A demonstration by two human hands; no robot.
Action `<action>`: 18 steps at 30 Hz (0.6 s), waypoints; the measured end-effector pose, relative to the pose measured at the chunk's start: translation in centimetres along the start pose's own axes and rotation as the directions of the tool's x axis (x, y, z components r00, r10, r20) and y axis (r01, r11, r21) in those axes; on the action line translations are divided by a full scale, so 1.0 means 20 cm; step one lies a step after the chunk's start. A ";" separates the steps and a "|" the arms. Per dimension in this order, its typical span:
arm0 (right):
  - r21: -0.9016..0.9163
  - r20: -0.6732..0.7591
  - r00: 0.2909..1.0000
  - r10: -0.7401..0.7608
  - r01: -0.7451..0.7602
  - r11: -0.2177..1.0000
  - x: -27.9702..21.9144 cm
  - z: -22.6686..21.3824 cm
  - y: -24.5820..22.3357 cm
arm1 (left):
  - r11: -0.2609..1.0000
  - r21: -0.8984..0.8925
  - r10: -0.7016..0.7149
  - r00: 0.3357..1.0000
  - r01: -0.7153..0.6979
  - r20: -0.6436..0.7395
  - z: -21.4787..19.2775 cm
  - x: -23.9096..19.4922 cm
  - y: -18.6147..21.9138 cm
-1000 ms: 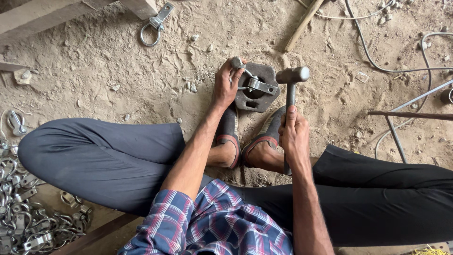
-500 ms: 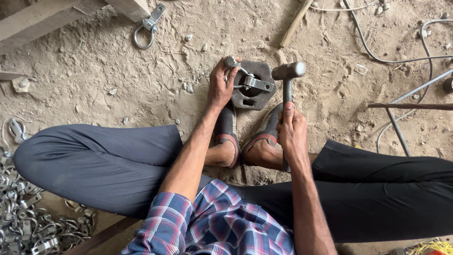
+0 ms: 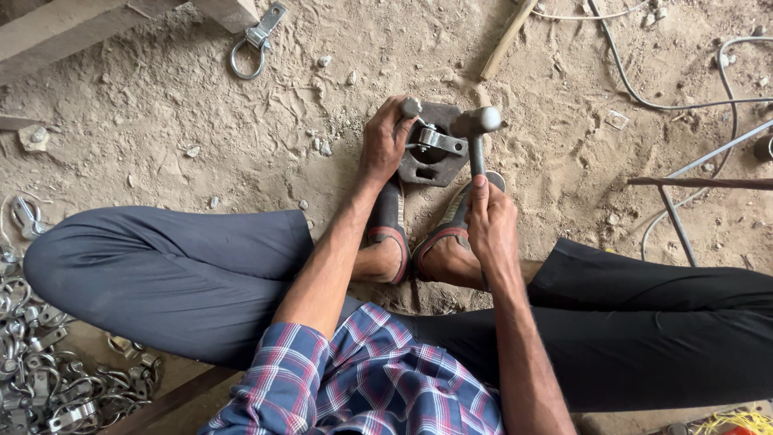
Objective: The person assembles metal pulley or hook components by hand, inserting a metal pin through a housing and using a hammer to secure parts on a metal anvil.
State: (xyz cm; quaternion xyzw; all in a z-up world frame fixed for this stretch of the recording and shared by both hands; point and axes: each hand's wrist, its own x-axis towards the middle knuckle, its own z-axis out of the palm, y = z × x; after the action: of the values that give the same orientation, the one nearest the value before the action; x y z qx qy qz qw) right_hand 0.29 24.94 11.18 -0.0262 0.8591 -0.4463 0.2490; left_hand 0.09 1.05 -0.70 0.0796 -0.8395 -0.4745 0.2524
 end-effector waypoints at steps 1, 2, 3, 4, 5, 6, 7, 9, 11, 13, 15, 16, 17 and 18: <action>-0.025 -0.004 0.999 -0.034 0.034 0.999 0.00 0.01 0.01 | 1.000 0.004 -0.011 1.000 0.011 0.004 0.00 0.00 0.01; -0.049 -0.007 0.998 -0.069 0.068 0.996 0.00 0.02 0.02 | 1.000 0.007 -0.023 1.000 0.023 0.007 0.00 -0.01 0.02; -0.076 -0.003 0.997 -0.083 0.083 0.994 0.01 0.03 0.03 | 1.000 0.011 -0.027 1.000 0.027 -0.004 0.01 -0.01 0.02; -0.102 0.000 0.995 -0.098 0.098 0.990 0.01 0.03 0.03 | 0.999 0.014 -0.032 0.999 0.032 -0.015 0.01 -0.01 0.02; -0.128 0.003 0.994 -0.114 0.113 0.985 0.01 0.04 0.02 | 0.999 0.017 -0.034 0.999 0.035 -0.027 0.01 -0.01 0.03; -0.136 0.007 0.993 -0.121 0.121 0.983 0.00 0.04 0.01 | 0.999 0.030 -0.029 0.999 0.030 -0.031 0.01 -0.01 0.03; -0.145 0.009 0.992 -0.129 0.129 0.981 0.00 0.04 -0.01 | 0.999 0.041 -0.022 0.999 0.024 -0.036 0.01 -0.01 0.03; -0.142 -0.016 0.980 -0.199 0.195 0.970 -0.01 0.04 -0.07 | 0.999 0.046 -0.019 0.999 0.021 -0.035 0.02 0.00 0.03; -0.120 -0.067 0.946 -0.316 0.307 0.944 -0.03 0.04 -0.12 | 0.999 0.035 -0.029 0.999 0.029 -0.019 0.03 0.00 0.02; -0.244 -0.141 0.836 -0.531 0.490 0.837 -0.05 0.03 -0.18 | 1.000 0.025 0.005 0.999 -0.004 -0.035 0.03 0.00 0.02; -0.213 -0.145 0.813 -0.564 0.531 0.820 -0.06 0.04 -0.22 | 1.000 0.022 0.013 0.999 -0.012 -0.034 0.02 0.00 0.02; -0.118 -0.117 0.861 -0.496 0.483 0.867 -0.05 0.05 -0.24 | 1.000 0.024 0.004 1.000 -0.003 -0.026 0.01 -0.01 0.03; -0.024 -0.089 0.899 -0.429 0.429 0.903 -0.04 0.08 -0.26 | 1.000 0.024 0.003 1.000 -0.003 -0.017 0.01 0.00 0.03; -0.062 -0.047 0.935 -0.351 0.348 0.936 -0.02 0.11 -0.27 | 1.000 0.009 0.008 1.000 -0.007 -0.026 0.00 -0.01 0.04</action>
State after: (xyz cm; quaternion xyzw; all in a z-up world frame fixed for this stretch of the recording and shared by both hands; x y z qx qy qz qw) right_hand 0.64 20.17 14.49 -0.1721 0.8590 -0.4613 0.1401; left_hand 0.27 1.53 -0.07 0.0839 -0.8385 -0.4687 0.2649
